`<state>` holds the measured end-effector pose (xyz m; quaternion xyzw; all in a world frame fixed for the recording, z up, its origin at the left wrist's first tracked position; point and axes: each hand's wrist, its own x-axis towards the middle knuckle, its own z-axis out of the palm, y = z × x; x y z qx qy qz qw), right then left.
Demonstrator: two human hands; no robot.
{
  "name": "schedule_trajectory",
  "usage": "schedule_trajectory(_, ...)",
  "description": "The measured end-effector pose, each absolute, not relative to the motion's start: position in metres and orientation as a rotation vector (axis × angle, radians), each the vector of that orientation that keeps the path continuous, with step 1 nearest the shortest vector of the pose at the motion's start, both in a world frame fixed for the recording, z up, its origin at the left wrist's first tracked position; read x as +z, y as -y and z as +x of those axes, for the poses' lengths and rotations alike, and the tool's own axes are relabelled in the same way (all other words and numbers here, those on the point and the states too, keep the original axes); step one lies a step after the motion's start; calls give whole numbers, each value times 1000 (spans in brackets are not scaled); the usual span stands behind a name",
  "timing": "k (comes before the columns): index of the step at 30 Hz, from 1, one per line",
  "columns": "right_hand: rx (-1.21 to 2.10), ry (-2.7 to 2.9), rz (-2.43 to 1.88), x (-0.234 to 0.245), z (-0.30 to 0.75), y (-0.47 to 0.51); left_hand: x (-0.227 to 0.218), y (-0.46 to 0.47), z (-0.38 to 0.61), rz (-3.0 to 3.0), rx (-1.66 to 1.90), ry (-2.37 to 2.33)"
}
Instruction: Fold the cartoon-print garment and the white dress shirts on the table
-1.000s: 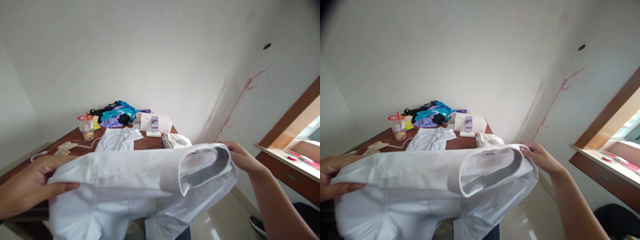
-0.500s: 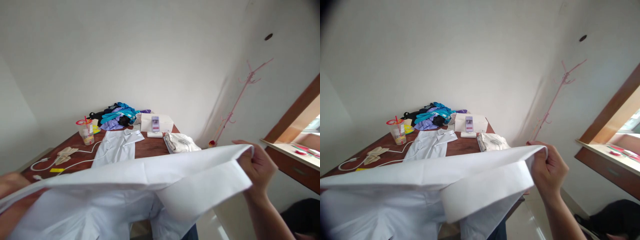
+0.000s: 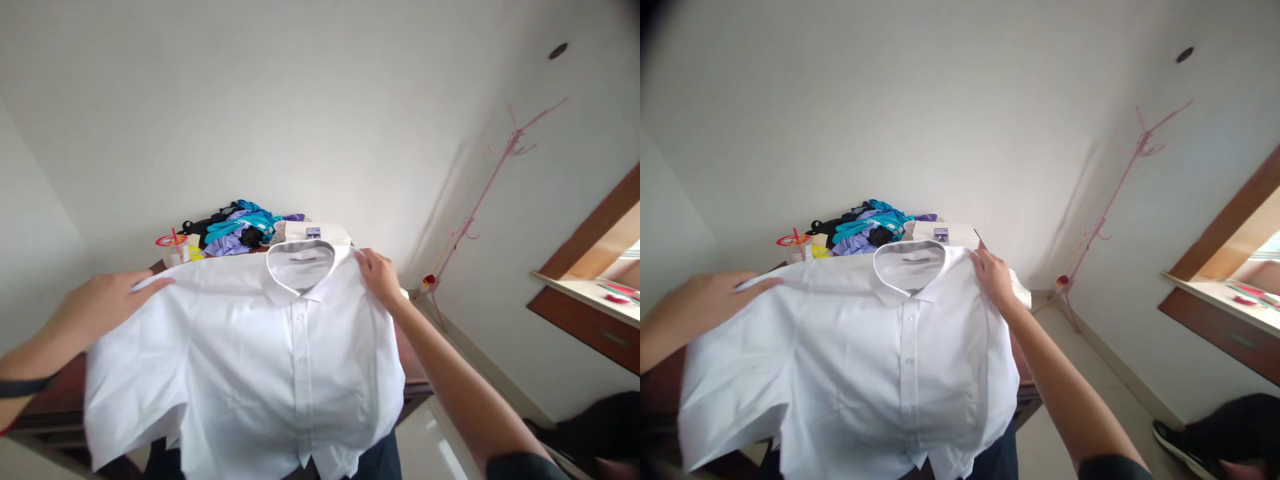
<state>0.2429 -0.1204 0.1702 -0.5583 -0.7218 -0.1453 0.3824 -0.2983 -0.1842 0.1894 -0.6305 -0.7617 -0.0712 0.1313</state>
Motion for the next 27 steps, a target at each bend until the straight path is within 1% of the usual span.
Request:
schedule_trajectory(3,-234,2163,-1783,116,196,95,162,150,-281,-1943,198,2207)
schedule_trajectory(6,-175,2276,-1814,63,160,94,126,147,-251,-1917,264,2140)
schedule_trajectory(8,-164,2297,-1831,40,147,96,104,150,-222,-2011,246,2044)
schedule_trajectory(11,-202,2266,-1764,28,137,91,83,146,-170,-2210,161,1847)
schedule_trajectory(12,-195,2260,-1706,28,134,87,78,141,-153,-2297,49,1796)
schedule_trajectory(17,97,2343,-1294,25,116,74,48,91,-90,-2482,-408,1781)
schedule_trajectory(23,388,2259,-1249,-3,118,67,-4,55,-79,-2387,-638,1766)
schedule_trajectory(27,575,2216,-1228,-7,129,59,-14,48,-86,-2435,-655,1757)
